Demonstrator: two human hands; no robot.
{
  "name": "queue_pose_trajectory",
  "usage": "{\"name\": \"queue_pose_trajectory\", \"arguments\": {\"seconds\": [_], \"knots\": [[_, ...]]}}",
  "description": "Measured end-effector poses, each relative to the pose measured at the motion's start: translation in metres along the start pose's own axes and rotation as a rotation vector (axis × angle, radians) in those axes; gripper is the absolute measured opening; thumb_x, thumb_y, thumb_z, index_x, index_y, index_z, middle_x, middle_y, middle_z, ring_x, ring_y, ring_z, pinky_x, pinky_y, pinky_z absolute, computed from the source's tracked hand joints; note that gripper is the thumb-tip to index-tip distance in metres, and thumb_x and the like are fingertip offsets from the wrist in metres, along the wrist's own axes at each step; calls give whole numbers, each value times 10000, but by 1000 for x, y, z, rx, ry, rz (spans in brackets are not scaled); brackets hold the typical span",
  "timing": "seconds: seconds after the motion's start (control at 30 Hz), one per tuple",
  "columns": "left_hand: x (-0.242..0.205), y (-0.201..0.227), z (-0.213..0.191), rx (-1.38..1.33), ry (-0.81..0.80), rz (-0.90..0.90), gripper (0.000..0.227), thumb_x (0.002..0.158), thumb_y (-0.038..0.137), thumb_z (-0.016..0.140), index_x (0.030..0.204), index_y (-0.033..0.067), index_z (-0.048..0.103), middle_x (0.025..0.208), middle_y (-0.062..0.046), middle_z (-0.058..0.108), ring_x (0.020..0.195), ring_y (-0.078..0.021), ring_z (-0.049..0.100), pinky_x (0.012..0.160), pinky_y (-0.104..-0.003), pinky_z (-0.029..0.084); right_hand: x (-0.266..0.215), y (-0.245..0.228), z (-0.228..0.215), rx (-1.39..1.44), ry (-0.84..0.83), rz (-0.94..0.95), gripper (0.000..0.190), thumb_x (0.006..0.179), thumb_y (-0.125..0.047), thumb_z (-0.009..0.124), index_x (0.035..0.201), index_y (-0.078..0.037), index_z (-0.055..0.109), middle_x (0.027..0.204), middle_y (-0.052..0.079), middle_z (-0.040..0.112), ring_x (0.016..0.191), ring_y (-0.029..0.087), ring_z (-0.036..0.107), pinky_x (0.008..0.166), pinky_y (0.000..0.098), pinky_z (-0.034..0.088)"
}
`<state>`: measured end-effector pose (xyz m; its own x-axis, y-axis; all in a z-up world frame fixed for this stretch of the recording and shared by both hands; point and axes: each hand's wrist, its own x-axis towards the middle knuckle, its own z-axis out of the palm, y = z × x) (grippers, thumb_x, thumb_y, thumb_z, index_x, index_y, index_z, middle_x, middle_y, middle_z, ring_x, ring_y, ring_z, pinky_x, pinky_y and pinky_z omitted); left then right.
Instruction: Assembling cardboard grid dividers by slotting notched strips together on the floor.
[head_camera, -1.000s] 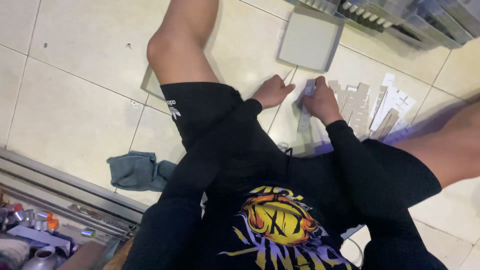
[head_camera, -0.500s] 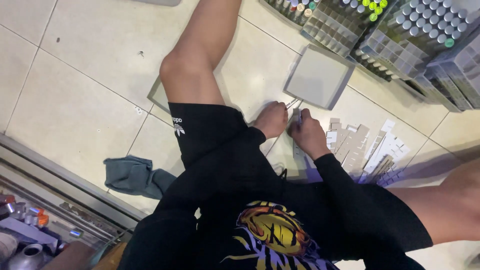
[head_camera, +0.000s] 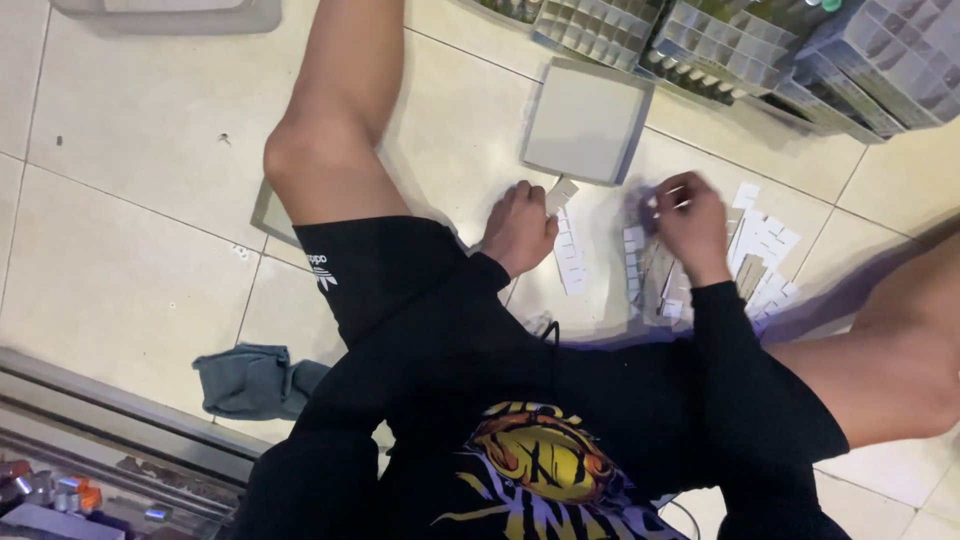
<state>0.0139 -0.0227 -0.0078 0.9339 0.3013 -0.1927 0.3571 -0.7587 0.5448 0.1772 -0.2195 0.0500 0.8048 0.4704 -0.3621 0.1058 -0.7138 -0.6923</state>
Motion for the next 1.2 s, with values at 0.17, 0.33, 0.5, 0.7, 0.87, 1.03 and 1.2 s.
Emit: {"name": "queue_pose_trajectory", "arguments": {"seconds": [0.17,0.33,0.5,0.7,0.87,1.03,1.2], "knots": [[12,9,-25,-109,123,-104,277,939,185,620,1129,-9,563,1089,-187,568,875,-382,640,648,-509,553,39,20,-58,547,426,196,143,1035,10,576,1080,-126,577,933,88,678,559,198,712,418,309,532],[23,-5,-27,-133,299,-85,426,909,163,647,1275,27,478,1158,-169,477,791,-369,629,544,-479,546,83,50,-72,1186,670,413,183,1079,3,435,1033,-167,383,655,144,556,519,276,608,424,373,454],[31,-9,-30,-114,177,-112,492,923,171,629,1375,49,479,1224,-177,414,842,-387,630,600,-530,576,119,85,-86,1078,595,506,276,995,-52,297,1191,-206,414,705,157,576,523,293,654,418,361,441],[40,-16,-18,-115,119,-95,251,905,129,595,1120,1,604,1145,-159,424,850,-393,605,607,-528,558,120,78,-93,963,537,452,359,971,11,184,1119,-132,479,683,127,634,595,253,776,414,305,460],[38,-17,-14,-138,92,-81,104,923,96,578,970,4,567,1057,-132,427,869,-352,577,589,-484,562,122,76,-93,950,580,427,499,956,60,144,1170,-149,544,669,111,650,600,249,793,412,314,475],[41,-24,-2,-104,132,-73,118,914,123,599,950,16,563,1047,-136,433,885,-361,574,578,-501,565,113,57,-94,1014,634,469,392,1014,-64,225,1197,-178,552,655,49,607,580,220,783,409,281,406],[40,-22,-7,-99,113,-90,113,916,119,587,966,20,570,1060,-138,441,909,-358,568,592,-494,567,97,47,-89,1056,567,306,234,956,-193,375,956,-146,604,686,54,648,576,202,717,439,274,374]]}}
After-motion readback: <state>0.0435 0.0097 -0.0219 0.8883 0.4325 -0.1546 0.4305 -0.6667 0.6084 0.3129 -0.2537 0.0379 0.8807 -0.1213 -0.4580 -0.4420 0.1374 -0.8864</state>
